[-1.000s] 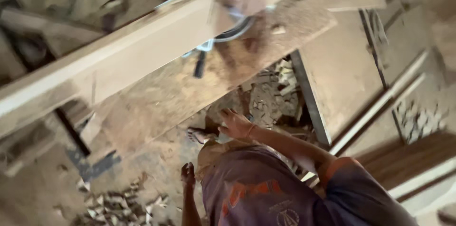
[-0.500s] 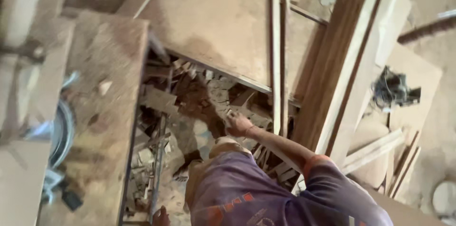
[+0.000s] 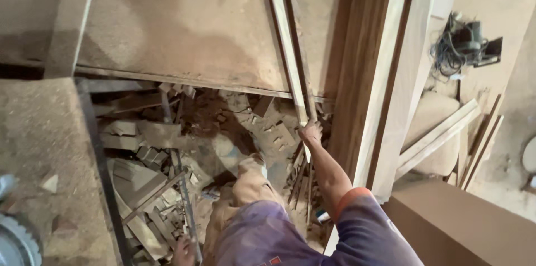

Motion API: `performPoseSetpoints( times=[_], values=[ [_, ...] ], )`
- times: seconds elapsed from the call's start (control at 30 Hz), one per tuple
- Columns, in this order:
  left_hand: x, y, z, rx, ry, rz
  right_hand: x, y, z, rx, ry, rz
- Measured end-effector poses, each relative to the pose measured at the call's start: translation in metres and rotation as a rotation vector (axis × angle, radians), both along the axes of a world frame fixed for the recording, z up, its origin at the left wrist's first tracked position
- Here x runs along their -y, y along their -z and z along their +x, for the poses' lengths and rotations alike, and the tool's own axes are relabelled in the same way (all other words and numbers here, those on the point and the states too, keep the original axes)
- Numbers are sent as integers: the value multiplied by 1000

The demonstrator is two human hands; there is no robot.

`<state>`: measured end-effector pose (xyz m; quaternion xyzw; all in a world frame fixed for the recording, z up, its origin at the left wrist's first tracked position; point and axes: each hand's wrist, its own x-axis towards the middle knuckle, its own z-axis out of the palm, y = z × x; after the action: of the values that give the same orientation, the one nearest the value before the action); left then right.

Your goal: The person picks up a long wooden strip from a pile, places it on the workbench, and cuts it into shorter pieces using a handheld circular saw, repeating the cut-and-reposition cycle. At the end the person steps back from the bench.

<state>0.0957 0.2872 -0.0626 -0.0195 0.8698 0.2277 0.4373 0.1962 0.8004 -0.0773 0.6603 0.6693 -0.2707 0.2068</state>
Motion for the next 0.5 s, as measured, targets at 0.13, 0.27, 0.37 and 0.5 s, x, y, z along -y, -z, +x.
performPoseSetpoints(
  times=[0.13, 0.27, 0.37, 0.5],
  values=[
    [-14, -6, -11, 15, 65, -56, -17, 16, 13, 12, 234, 109],
    [-28, -9, -4, 43, 103, -74, -34, 38, 24, -63, 321, 62],
    [-35, -11, 5, 40, 94, -73, -39, 48, 27, -210, 382, -5],
    [-37, -21, 13, 25, 119, -48, -38, 43, 40, -376, 370, 19]
  ],
)
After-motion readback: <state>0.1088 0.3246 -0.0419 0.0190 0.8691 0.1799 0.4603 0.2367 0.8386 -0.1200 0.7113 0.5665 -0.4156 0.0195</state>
